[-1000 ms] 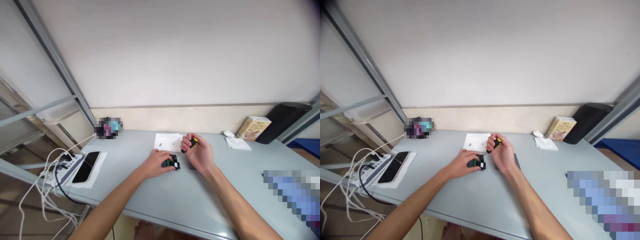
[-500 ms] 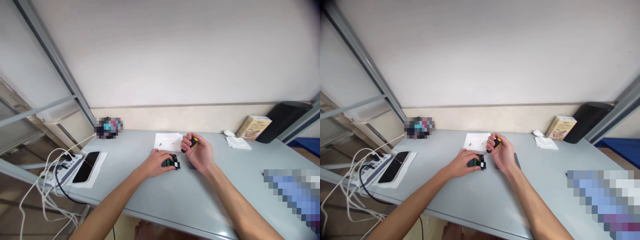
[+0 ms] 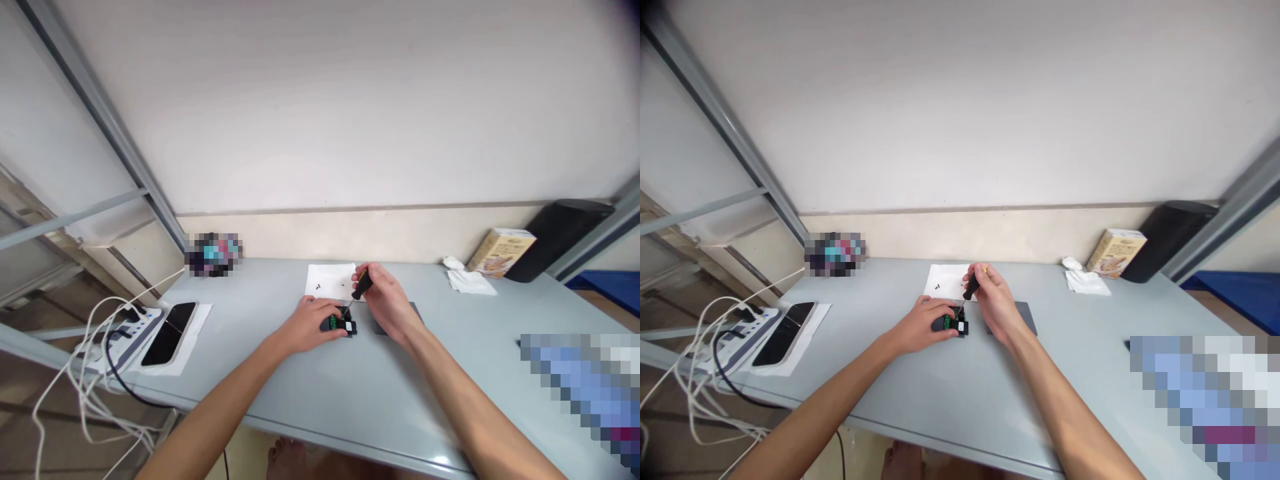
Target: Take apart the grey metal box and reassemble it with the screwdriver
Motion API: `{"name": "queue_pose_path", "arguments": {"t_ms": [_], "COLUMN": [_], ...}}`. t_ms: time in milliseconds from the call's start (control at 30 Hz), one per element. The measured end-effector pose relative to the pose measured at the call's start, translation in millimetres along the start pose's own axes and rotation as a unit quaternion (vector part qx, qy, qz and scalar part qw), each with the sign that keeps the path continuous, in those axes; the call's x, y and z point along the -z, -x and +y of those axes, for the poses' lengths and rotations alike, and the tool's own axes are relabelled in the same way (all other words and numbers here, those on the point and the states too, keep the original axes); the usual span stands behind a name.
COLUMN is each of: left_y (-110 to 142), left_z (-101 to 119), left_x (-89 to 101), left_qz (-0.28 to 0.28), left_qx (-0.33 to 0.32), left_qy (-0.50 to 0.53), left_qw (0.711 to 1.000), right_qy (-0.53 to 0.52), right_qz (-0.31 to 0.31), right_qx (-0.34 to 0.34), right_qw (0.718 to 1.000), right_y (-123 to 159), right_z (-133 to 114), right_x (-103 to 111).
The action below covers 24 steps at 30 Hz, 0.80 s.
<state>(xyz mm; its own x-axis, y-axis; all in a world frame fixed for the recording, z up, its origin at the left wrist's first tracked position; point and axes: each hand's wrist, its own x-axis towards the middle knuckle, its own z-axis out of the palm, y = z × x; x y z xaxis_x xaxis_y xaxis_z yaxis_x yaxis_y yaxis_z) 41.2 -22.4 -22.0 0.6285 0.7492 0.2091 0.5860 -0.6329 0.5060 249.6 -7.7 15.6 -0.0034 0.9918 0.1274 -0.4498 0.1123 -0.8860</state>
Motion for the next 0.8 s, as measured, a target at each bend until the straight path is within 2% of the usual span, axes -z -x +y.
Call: {"name": "queue_pose_path", "arguments": {"t_ms": [67,133,233,367,433,633,800], "left_y": [0.0,0.0,-0.6,-2.2,-2.6,-0.3,0.8], "left_z": [0.2,0.2,1.2,6.7,9.4,8.8,6.3], "left_x": [0.1,-0.1,-1.0,-2.3,-2.3,-1.7,-2.2], "left_qz": [-0.001,-0.002,0.003,0.002,-0.003,-0.011,-0.013], "left_qx": [0.001,0.003,0.008,0.002,-0.005,-0.02,-0.017], "left_qy": [0.0,-0.005,-0.015,-0.015,-0.012,-0.025,-0.026], "left_qw": [1.0,1.0,1.0,1.0,1.0,0.999,0.999], "right_qy": [0.104,0.207,0.284,0.282,0.281,0.317,0.311], "right_qz": [0.035,0.055,0.083,0.187,0.213,0.186,0.209], "right_qx": [0.039,0.071,0.109,0.16,0.169,0.124,0.121], "right_qw": [0.993,0.974,0.949,0.927,0.92,0.922,0.919], "right_y": [-2.4,-5.1,-7.7,-8.4,-8.8,-12.7,-15.6], "right_z": [4.1,6.4,5.6,2.3,3.1,14.4,18.3], "right_x": [3.8,8.6,14.8,18.6,19.7,25.6,30.7]}}
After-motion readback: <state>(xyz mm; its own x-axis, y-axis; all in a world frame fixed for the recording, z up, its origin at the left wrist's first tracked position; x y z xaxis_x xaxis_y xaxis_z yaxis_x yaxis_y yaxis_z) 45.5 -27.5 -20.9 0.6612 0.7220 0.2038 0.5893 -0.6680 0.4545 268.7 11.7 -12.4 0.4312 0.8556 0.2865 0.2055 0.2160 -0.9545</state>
